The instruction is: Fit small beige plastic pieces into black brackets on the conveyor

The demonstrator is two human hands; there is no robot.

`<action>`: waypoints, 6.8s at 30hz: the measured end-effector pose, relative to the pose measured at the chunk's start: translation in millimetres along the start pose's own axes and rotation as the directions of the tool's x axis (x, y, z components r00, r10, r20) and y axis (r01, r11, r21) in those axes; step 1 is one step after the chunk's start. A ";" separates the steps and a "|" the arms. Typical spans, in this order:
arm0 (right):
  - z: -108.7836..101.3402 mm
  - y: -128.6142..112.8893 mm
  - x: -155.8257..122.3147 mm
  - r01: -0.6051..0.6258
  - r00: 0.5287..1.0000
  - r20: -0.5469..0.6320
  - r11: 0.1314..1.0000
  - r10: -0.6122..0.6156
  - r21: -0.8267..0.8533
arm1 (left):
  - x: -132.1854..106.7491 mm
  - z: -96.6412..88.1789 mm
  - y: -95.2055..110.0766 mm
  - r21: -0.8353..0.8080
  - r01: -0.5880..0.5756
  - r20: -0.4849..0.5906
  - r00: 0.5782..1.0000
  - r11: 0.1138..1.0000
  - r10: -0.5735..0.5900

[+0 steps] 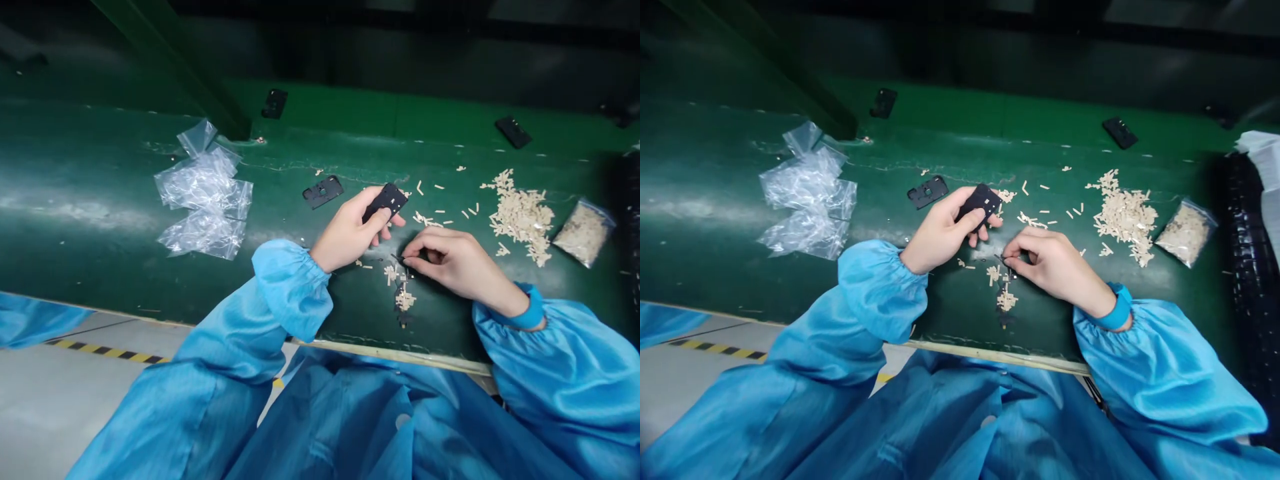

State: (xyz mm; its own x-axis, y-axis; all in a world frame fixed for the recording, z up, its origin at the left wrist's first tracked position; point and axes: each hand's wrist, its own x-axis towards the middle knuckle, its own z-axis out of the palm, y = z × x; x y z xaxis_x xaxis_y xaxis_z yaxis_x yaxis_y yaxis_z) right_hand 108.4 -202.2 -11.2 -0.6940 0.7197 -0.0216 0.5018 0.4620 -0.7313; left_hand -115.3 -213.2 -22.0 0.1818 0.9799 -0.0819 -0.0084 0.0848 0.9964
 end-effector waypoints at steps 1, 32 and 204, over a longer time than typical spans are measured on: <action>1.9 -2.4 -0.9 0.013 1.000 -0.008 0.999 -0.013 -0.044 | -0.2 0.4 -0.2 0.012 -0.001 -0.006 1.000 1.000 0.001; 28.2 -15.4 3.1 -0.157 0.856 -0.250 0.687 0.453 0.710 | -7.8 20.3 5.8 -0.160 0.220 -0.048 0.972 0.962 -0.230; 20.6 -17.9 6.7 -0.327 0.891 -0.104 0.784 0.441 0.528 | -3.9 13.8 6.2 -0.116 0.104 -0.277 0.951 0.988 -0.133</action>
State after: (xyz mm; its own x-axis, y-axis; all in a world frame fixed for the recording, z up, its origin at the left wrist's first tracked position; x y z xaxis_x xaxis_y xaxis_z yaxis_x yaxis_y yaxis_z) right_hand 84.1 -216.4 -12.3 -0.3435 0.8991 -0.2712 0.3479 -0.1464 -0.9260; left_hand -102.5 -219.0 -15.1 -0.0988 0.9711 -0.2173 -0.1038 0.2071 0.9728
